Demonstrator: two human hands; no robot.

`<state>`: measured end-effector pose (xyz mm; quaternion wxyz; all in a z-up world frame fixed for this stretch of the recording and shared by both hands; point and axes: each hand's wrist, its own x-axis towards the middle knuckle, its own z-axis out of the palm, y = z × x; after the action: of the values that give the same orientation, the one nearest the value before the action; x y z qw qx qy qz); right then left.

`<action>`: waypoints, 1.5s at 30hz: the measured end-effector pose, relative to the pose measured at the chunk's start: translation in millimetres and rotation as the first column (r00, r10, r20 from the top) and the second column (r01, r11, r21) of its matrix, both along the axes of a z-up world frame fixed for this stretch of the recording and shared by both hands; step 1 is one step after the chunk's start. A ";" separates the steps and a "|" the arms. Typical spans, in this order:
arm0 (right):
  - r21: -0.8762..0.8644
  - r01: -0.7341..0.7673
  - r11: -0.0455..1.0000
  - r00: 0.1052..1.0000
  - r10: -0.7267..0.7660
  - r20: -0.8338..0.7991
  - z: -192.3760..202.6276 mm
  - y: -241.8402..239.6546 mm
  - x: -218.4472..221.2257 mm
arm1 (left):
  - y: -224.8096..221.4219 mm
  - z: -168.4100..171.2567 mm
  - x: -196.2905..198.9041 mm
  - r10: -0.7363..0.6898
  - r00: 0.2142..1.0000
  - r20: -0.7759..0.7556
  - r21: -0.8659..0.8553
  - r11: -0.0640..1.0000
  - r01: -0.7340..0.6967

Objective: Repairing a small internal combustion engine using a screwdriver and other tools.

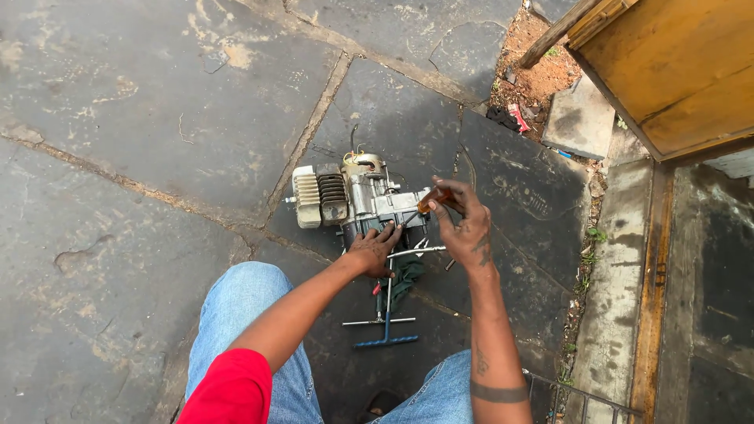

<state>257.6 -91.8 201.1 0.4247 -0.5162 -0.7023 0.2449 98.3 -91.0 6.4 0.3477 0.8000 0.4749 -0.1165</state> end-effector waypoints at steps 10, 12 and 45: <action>0.256 0.200 0.946 0.977 -0.213 0.025 -29.4 -0.5 3.2 | -2.0 3.5 1.9 0.016 1.000 0.000 -0.009 1.000 -0.016; 0.179 0.222 0.958 0.975 -0.220 -0.032 -30.2 -1.6 9.6 | -8.1 0.2 2.9 -0.002 1.000 0.001 0.085 0.996 0.001; -0.162 -0.120 0.979 0.906 0.042 -0.421 -23.4 7.3 26.0 | 4.0 0.0 -0.4 -0.001 1.000 0.019 0.033 0.999 0.000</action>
<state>283.6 -84.5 177.6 0.5039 -0.4597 -0.5912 0.4305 97.9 -87.0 6.4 0.3391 0.8067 0.4733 -0.1012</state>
